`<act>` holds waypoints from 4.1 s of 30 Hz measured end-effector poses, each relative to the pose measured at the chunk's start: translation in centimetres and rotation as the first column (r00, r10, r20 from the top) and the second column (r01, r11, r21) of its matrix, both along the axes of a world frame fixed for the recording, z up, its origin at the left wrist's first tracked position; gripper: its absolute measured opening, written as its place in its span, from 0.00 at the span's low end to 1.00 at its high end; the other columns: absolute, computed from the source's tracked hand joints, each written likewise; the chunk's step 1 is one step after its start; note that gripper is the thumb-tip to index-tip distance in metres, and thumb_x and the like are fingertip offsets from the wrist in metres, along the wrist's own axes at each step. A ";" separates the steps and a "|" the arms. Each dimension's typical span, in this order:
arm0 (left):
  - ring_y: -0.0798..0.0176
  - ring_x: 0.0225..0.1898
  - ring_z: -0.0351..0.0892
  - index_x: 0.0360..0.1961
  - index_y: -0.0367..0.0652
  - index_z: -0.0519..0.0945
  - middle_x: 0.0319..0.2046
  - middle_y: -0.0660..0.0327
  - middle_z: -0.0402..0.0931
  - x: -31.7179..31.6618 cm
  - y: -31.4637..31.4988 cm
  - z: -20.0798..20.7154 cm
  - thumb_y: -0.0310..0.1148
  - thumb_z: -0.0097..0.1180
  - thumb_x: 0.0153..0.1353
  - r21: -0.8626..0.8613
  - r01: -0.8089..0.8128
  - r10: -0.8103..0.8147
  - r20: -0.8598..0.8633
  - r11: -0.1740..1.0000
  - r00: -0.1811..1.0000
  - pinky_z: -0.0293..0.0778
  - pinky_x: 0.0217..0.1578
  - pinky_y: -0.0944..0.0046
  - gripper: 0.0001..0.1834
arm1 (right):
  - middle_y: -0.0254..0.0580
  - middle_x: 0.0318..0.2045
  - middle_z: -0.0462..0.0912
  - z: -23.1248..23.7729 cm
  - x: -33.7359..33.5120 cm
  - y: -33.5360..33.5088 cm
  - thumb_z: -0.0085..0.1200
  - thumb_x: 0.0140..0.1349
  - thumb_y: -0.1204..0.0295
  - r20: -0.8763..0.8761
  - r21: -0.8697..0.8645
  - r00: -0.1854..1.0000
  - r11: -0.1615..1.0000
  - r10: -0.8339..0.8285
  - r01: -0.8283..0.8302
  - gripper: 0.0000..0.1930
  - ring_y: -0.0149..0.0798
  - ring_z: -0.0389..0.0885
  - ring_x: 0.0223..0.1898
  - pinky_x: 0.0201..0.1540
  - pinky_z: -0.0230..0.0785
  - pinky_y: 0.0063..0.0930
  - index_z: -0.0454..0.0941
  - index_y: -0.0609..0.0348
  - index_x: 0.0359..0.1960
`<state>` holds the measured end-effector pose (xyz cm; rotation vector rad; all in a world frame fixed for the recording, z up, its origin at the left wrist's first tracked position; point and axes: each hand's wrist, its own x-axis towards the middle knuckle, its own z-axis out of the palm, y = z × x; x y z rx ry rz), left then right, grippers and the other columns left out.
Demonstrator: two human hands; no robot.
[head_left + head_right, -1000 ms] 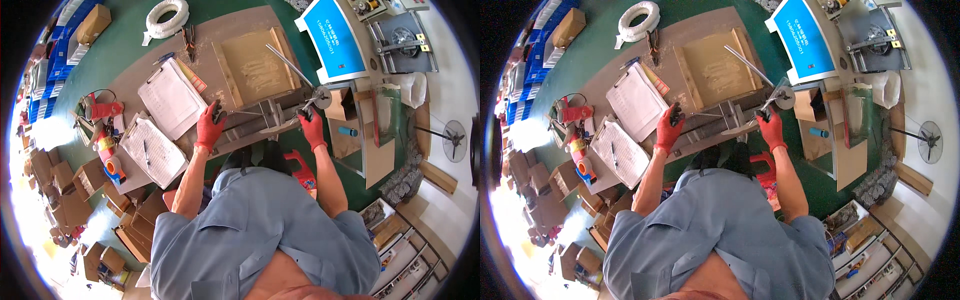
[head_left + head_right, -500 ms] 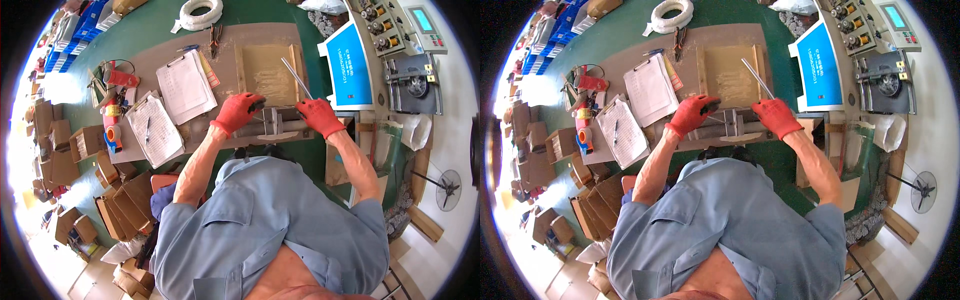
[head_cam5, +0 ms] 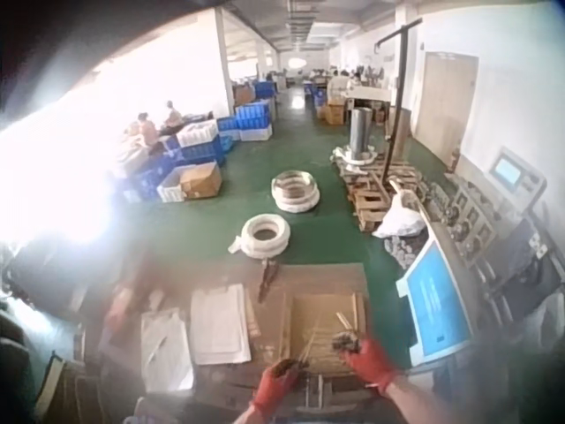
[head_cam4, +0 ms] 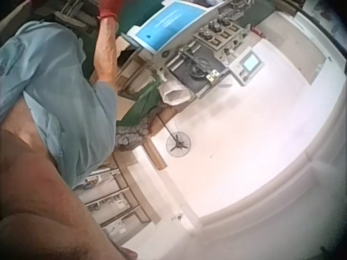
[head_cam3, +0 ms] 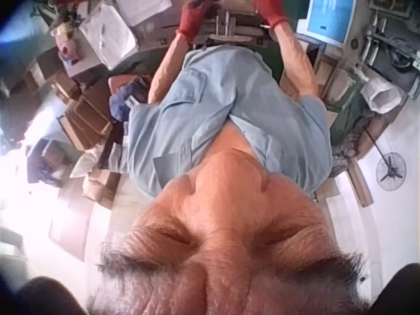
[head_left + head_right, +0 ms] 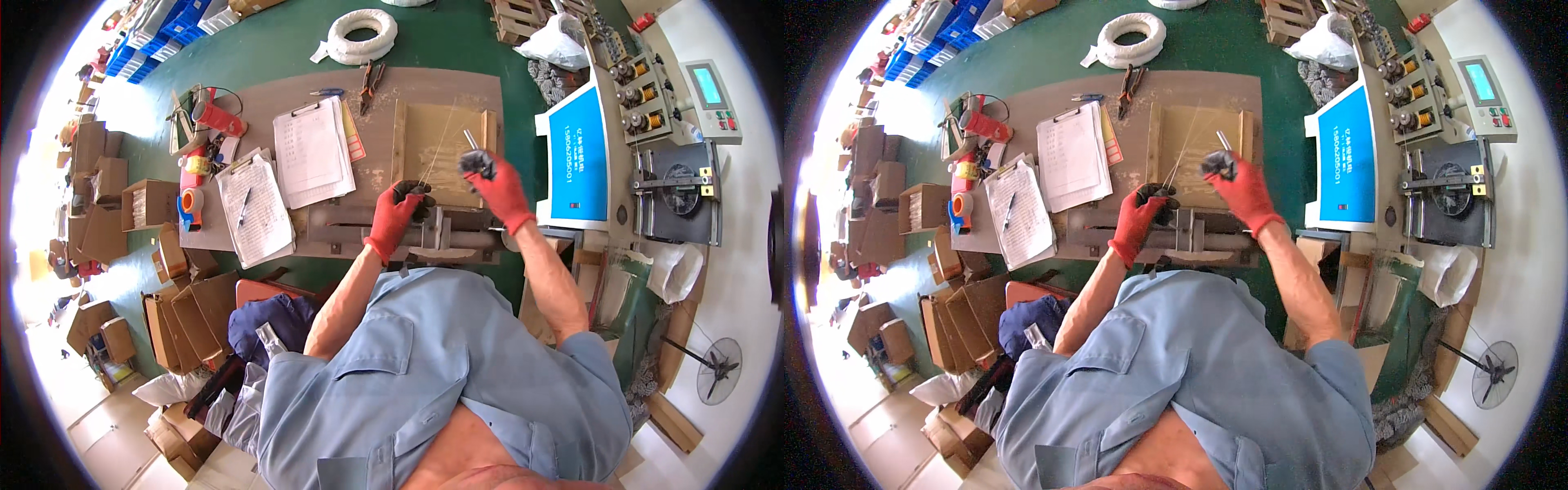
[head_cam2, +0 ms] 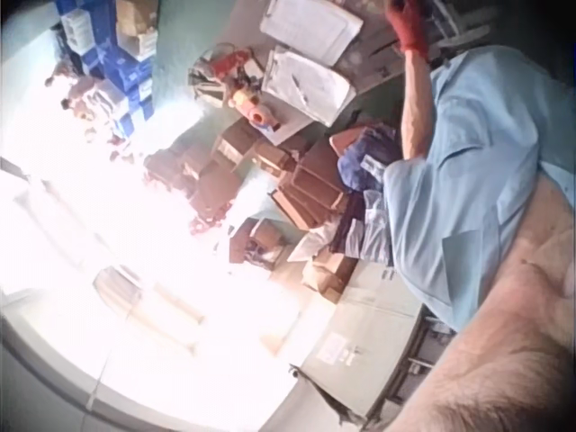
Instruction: The person operates a machine to cut a metal rod, then moves to a workbench to manually assemble a metal component using pliers and a clamp. They insert a small metal piece into a larger assembly and secure it.
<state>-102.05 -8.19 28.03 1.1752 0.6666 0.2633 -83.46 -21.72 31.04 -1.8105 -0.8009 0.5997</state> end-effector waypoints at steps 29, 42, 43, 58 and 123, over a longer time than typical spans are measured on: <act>0.57 0.29 0.82 0.40 0.34 0.77 0.30 0.51 0.82 1.6 -1.6 -5.3 0.37 0.53 0.61 0.039 -0.178 0.181 -0.148 0.983 0.972 0.75 0.31 0.61 0.15 | 0.31 0.26 0.84 -8.8 -1.6 5.2 0.62 0.55 0.71 -0.542 -0.062 0.840 0.995 0.027 -0.072 0.07 0.23 0.77 0.28 0.32 0.69 0.21 0.85 0.60 0.34; 0.57 0.43 0.82 0.54 0.38 0.74 0.41 0.48 0.81 -4.8 -4.9 -5.9 0.37 0.62 0.56 0.328 -0.183 0.329 -0.475 0.927 0.816 0.75 0.42 0.60 0.25 | 0.42 0.25 0.84 -22.0 3.2 7.2 0.66 0.51 0.65 -0.093 -0.512 0.996 0.857 0.004 -0.051 0.11 0.38 0.82 0.25 0.29 0.74 0.34 0.82 0.57 0.31; 0.59 0.42 0.82 0.56 0.38 0.73 0.41 0.50 0.81 -6.7 -6.2 -9.1 0.35 0.61 0.57 0.522 -0.240 0.466 -0.358 0.818 0.809 0.75 0.43 0.62 0.27 | 0.42 0.24 0.83 -23.1 3.6 6.9 0.66 0.51 0.64 0.072 -0.524 0.993 0.851 0.094 -0.043 0.12 0.38 0.82 0.24 0.29 0.74 0.34 0.82 0.58 0.30; 0.47 0.55 0.75 0.56 0.38 0.74 0.51 0.45 0.76 -23.6 -9.2 -14.7 0.43 0.62 0.53 0.236 -0.550 0.572 -0.572 0.801 0.588 0.71 0.55 0.55 0.31 | 0.46 0.33 0.85 -14.4 -1.5 4.5 0.60 0.57 0.59 0.360 -0.446 0.921 0.894 0.148 0.030 0.15 0.44 0.85 0.36 0.40 0.74 0.38 0.80 0.57 0.37; 0.52 0.33 0.79 0.40 0.47 0.77 0.23 0.56 0.78 -64.2 20.2 -45.0 0.38 0.64 0.49 0.691 0.352 0.536 -0.717 0.631 0.445 0.71 0.41 0.54 0.16 | 0.33 0.32 0.84 -68.4 -30.6 47.0 0.60 0.58 0.76 -0.298 -0.122 0.939 0.969 0.170 -0.214 0.08 0.29 0.79 0.29 0.34 0.73 0.24 0.81 0.58 0.40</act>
